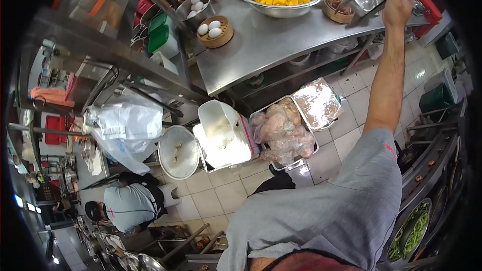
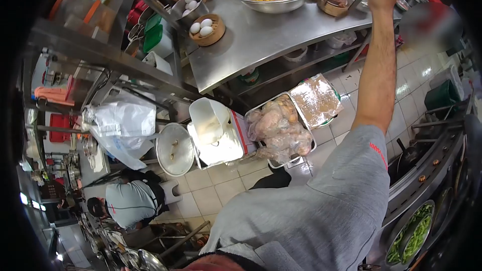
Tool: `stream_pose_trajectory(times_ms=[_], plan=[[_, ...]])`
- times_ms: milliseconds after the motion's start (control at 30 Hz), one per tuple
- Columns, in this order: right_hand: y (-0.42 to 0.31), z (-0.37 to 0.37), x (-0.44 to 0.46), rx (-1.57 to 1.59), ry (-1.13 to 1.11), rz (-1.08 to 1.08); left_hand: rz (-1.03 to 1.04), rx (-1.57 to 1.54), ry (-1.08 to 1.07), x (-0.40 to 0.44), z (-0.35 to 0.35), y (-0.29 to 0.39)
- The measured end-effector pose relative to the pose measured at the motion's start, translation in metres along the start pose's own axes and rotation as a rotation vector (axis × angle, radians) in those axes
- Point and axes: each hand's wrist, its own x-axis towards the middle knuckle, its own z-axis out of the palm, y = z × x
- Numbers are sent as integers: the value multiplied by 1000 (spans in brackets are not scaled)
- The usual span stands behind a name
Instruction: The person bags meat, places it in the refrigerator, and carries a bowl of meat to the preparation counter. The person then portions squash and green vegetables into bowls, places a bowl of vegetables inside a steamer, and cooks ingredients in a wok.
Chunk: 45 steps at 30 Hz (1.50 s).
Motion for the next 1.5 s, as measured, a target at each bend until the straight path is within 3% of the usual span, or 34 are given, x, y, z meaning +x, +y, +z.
stream_pose_trajectory(times_ms=[67,100,133,167,200,233,267,333,400,467,567,867,933,1033,1100,1167,1200,1267,1333,1400,1500], plan=[[-3,2,-28,126,-493,111,170,-102,42,21,26,-23],[-8,12,-52,71,-565,289,234,-153,47,27,45,-35],[-18,26,-79,17,-648,460,98,-196,42,0,63,6],[-24,41,-102,60,-797,585,142,-426,-73,-6,90,16],[-29,56,-125,96,-947,706,165,-287,-56,-1,123,0],[-34,72,-149,79,-1028,875,128,-376,-74,-34,138,52],[-43,88,-169,63,-1114,964,201,-354,-101,-31,177,30],[-45,113,-200,115,-1223,1134,124,-522,-243,-52,262,0],[-47,138,-219,119,-1327,1138,-45,-338,-543,-100,261,49],[-54,161,-229,113,-1430,1147,-22,-397,-589,-127,320,7],[-66,196,-237,124,-1540,1136,-83,-398,-631,-160,339,-14],[-88,283,-240,47,-1567,964,-302,-336,-492,-196,321,-29],[-78,296,-242,60,-1520,1002,-191,-381,-459,-206,330,-41],[-77,302,-254,-20,-1448,1071,-183,-367,-412,-212,322,-35],[-65,300,-266,86,-1578,1170,-154,-408,-273,-211,304,-23],[-36,296,-287,91,-1473,1274,-146,-399,-20,-206,263,-3],[17,300,-293,48,-1473,1285,-125,-454,147,-207,244,-1],[12,289,-308,2,-1378,1172,-199,-511,426,-210,187,10],[0,284,-306,-63,-1578,1151,-233,-423,765,-222,137,4],[-3,280,-316,17,-1501,1149,-318,-202,1186,-242,88,-8],[-21,281,-327,64,-1488,1166,-299,-475,1809,-268,27,-46]])
